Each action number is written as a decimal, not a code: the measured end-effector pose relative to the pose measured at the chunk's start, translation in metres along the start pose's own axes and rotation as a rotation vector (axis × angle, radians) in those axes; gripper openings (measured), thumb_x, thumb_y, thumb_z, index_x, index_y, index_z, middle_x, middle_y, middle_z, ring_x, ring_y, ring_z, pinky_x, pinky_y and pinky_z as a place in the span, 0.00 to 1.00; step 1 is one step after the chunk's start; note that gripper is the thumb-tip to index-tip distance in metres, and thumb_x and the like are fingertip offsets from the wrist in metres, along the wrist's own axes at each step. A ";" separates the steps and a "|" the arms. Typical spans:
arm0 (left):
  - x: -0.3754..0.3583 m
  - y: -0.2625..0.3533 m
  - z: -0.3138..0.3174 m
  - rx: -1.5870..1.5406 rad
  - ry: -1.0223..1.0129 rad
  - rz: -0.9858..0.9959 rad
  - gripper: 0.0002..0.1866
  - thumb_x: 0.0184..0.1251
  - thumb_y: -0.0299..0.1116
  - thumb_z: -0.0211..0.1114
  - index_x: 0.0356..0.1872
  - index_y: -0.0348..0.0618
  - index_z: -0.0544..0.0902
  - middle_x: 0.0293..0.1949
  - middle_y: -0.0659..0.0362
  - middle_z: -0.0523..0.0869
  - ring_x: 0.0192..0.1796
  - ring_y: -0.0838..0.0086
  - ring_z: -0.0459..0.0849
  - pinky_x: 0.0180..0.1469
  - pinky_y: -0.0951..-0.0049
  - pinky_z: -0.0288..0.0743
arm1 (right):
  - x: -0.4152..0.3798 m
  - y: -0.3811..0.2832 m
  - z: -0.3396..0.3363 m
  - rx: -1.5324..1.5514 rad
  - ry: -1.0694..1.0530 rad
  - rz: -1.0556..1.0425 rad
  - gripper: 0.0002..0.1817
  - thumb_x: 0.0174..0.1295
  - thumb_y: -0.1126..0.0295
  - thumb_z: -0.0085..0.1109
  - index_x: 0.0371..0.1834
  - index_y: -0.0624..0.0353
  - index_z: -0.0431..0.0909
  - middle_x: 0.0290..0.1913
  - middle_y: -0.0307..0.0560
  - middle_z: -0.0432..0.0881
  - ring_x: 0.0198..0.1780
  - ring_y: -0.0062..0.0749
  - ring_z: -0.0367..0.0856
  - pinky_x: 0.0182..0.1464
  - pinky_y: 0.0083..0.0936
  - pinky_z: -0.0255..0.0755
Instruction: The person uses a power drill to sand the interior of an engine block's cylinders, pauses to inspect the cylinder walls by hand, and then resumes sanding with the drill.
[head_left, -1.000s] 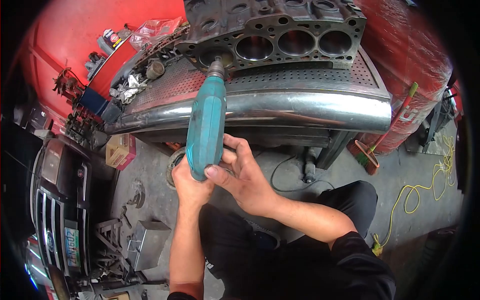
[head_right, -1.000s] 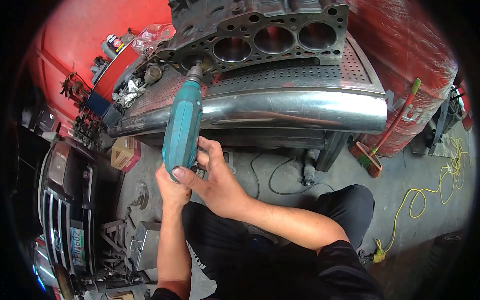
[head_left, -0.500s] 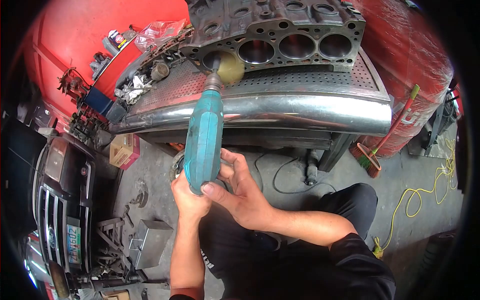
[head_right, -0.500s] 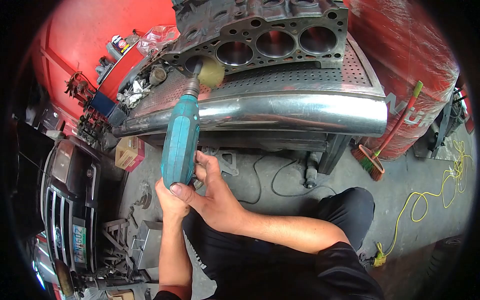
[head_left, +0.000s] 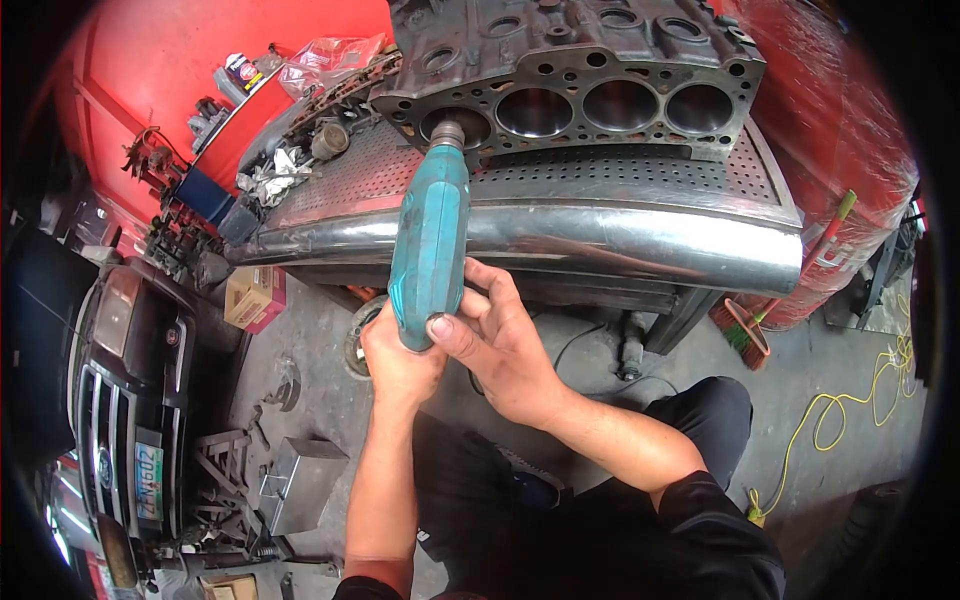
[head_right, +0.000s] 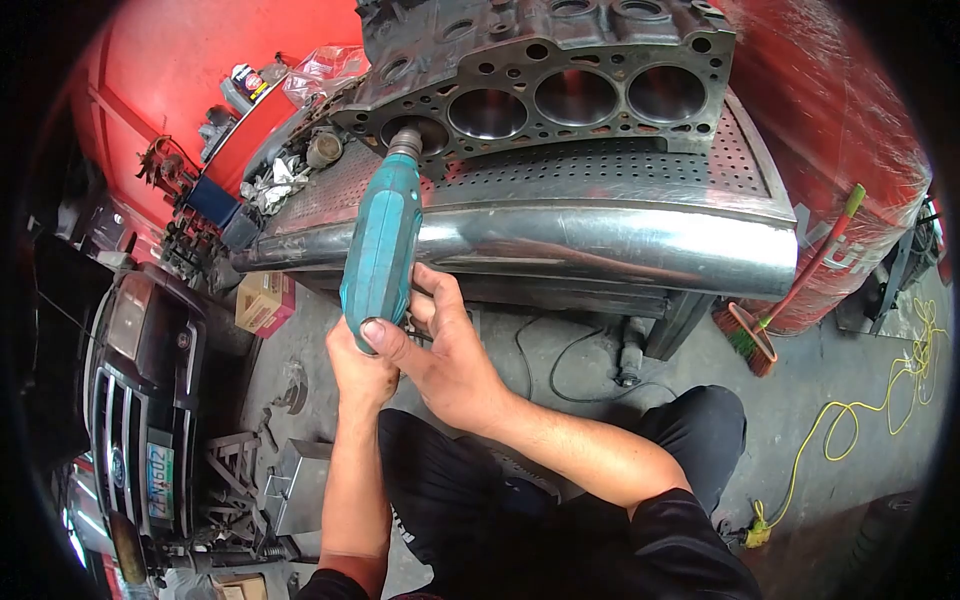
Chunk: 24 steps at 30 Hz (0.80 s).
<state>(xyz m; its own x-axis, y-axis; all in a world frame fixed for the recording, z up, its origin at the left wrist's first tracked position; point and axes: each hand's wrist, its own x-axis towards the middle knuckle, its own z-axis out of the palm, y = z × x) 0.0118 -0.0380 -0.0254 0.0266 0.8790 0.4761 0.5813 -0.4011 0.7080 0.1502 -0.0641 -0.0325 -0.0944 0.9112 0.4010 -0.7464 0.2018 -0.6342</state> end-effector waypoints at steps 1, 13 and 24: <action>0.003 0.000 0.002 -0.009 0.002 0.003 0.15 0.59 0.31 0.75 0.47 0.39 0.86 0.34 0.53 0.91 0.38 0.70 0.91 0.42 0.68 0.83 | 0.003 -0.001 -0.001 -0.001 0.007 -0.001 0.40 0.75 0.66 0.63 0.76 0.72 0.44 0.68 0.58 0.75 0.69 0.33 0.71 0.73 0.33 0.64; 0.053 0.003 0.031 -0.046 0.031 0.029 0.17 0.58 0.36 0.76 0.45 0.37 0.86 0.31 0.48 0.91 0.35 0.68 0.91 0.42 0.65 0.83 | 0.049 -0.005 -0.021 0.005 0.097 -0.054 0.40 0.74 0.67 0.65 0.75 0.76 0.48 0.65 0.61 0.77 0.65 0.32 0.77 0.68 0.29 0.71; 0.074 -0.004 0.046 -0.058 0.055 0.130 0.14 0.51 0.28 0.73 0.40 0.34 0.84 0.31 0.43 0.88 0.38 0.52 0.89 0.43 0.60 0.82 | 0.066 -0.006 -0.030 -0.217 0.197 -0.127 0.23 0.78 0.49 0.55 0.57 0.59 0.76 0.50 0.39 0.83 0.47 0.21 0.75 0.50 0.23 0.65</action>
<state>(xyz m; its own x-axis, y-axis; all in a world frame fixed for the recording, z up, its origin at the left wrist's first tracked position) 0.0491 0.0407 -0.0173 0.0536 0.8039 0.5924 0.5280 -0.5263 0.6665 0.1679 0.0060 -0.0222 0.1357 0.9217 0.3633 -0.5839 0.3706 -0.7223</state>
